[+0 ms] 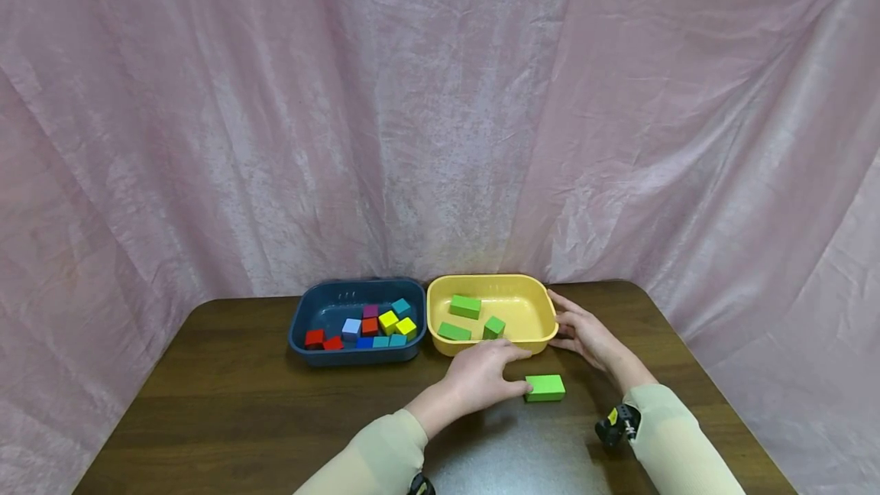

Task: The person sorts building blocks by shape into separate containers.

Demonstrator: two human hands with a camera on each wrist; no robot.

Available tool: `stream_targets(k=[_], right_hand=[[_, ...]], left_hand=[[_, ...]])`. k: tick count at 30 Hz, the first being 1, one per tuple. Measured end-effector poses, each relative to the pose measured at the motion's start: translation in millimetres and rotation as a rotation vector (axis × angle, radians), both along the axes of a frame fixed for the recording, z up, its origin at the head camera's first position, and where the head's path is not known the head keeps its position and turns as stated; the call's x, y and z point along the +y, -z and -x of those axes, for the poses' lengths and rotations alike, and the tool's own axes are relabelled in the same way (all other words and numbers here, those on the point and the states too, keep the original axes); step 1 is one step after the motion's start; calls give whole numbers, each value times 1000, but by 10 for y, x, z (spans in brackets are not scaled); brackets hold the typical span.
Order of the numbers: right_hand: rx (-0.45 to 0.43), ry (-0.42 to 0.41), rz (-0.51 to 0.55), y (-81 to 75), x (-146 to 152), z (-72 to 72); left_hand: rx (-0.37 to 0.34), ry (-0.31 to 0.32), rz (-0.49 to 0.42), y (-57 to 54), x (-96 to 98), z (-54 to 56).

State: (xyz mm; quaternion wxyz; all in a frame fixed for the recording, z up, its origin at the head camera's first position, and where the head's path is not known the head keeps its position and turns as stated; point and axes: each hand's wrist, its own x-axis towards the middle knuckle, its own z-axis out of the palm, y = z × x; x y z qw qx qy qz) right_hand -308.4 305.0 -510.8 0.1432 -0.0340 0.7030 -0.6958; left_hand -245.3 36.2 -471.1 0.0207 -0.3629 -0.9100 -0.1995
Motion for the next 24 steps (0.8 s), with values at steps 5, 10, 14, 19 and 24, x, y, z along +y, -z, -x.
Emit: stream_targets(k=[5,10,14,19,24], right_hand=[[-7,6,10,14,5,5],[-7,4,7,7,3,10],[-8,0,10,2,2,9],[-7,-3,13,-4,-1,2],[-3,-2,5,-6,3,-5]], left_hand=[[-15,-26,25,150,24,-1],[-17,-62,35,240,81,-13],[0,-104,31,291,133,-31],[18,-131,26,344,185,-45],[14,-152,19,378,235,-52]])
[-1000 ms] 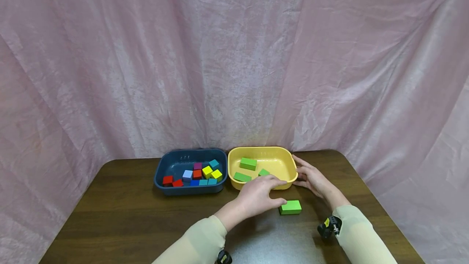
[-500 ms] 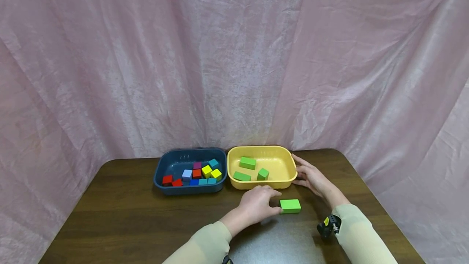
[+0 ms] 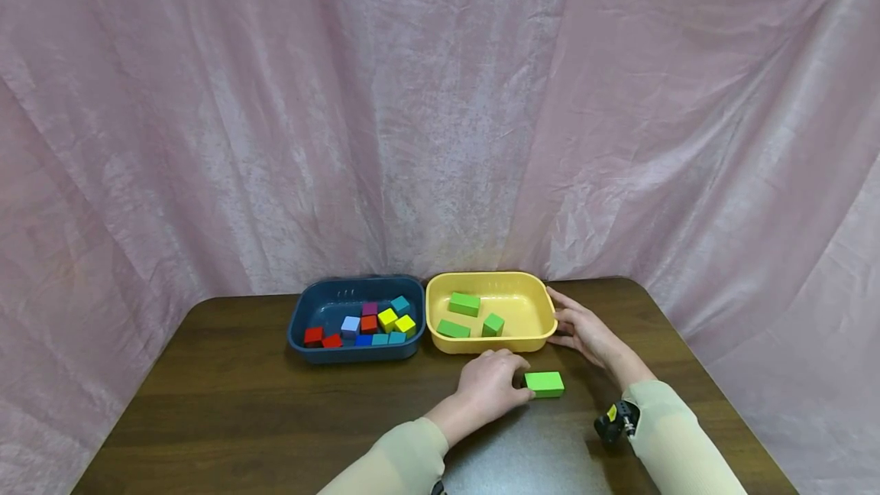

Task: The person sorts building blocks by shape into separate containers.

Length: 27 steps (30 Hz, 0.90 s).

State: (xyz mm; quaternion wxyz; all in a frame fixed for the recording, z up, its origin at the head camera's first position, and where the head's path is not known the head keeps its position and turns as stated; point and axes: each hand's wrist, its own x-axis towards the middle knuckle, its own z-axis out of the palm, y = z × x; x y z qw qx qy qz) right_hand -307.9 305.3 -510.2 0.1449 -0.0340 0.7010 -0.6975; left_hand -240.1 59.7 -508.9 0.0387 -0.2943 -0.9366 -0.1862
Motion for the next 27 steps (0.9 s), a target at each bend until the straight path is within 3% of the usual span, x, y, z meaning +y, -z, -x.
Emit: stream_targets(k=[27], right_hand=[[-7,7,2,14,-8,3]], left_hand=[[21,-15,39,59,113,-14]])
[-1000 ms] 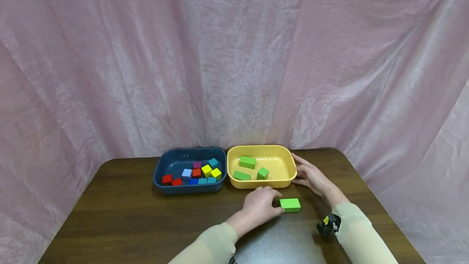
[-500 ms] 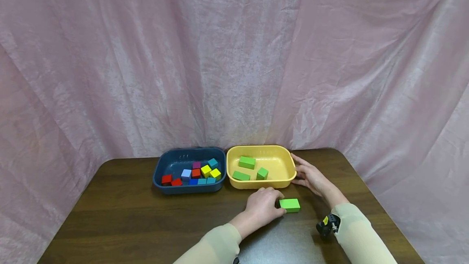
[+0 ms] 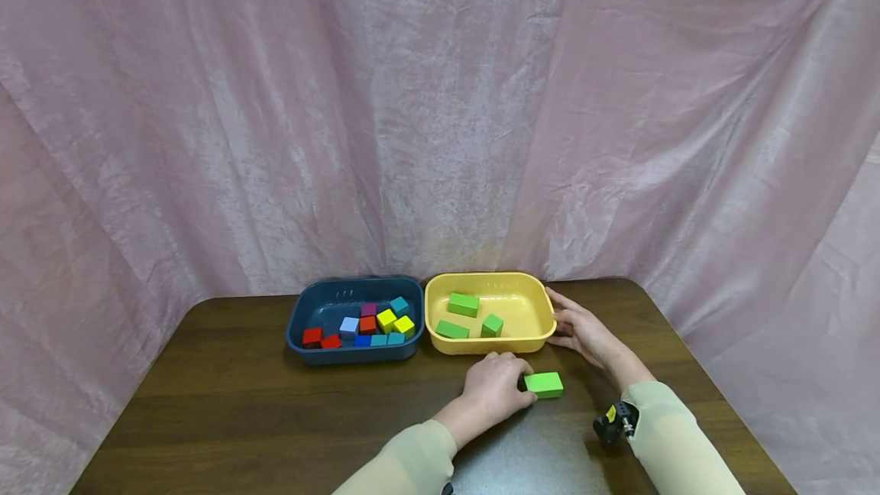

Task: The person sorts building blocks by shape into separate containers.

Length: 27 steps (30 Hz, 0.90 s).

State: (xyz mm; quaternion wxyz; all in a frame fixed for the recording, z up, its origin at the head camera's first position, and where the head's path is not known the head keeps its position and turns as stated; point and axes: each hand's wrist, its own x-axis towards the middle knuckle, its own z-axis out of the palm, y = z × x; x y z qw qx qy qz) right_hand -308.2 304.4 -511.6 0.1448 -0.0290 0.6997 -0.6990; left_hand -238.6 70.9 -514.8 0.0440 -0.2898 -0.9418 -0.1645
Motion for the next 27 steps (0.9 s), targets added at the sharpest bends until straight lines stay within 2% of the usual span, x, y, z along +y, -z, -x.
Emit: stream_targets(k=[5,10,15,27], right_hand=[[1,5,7,12,4,7],[4,5,11,17,6,11],[-3,16,4,7,7,2],[1,-4,-10,-7,12,4]], left_hand=[[2,6,11,13,5,-3],[23,39,4,3,-7,-9],[47,75,-30,-67,-35,-9],[65,108,-86,-244,-122,-22]])
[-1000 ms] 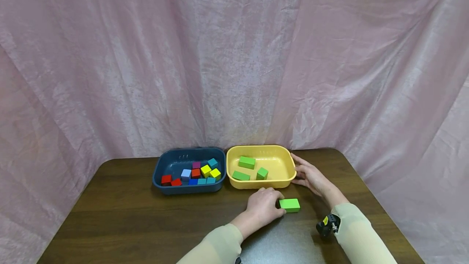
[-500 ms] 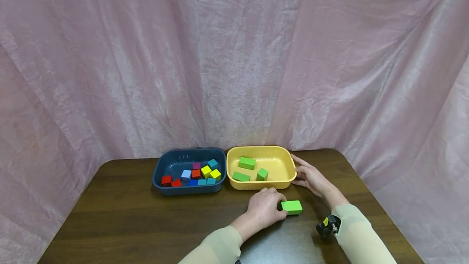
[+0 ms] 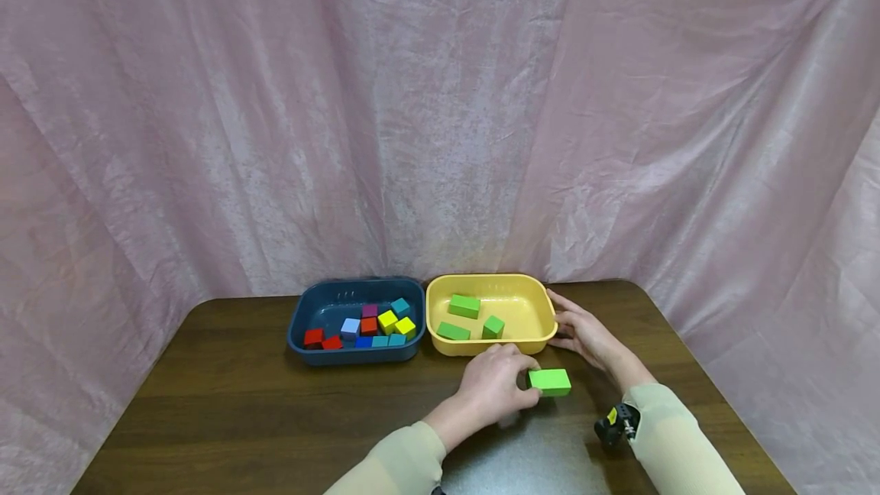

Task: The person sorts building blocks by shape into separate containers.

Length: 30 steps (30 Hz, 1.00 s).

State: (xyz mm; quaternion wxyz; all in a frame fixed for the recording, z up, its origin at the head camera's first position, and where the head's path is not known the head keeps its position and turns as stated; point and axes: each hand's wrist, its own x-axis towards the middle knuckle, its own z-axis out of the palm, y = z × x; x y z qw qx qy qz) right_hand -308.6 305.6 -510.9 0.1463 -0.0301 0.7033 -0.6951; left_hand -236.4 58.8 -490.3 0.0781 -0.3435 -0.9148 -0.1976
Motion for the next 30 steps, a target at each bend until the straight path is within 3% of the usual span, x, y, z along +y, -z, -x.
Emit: stream_targets(k=[8,15,30], right_hand=[[6,3,-9,-7,-2,-4],[7,-12,-2,-11,-1,0],[-22,22,-15,4,-5,5]], left_hand=[[53,13,-42,-170,-42,-4],[44,21,-53,-314,-85,11],[59,-16,-114,-525,-255,170]])
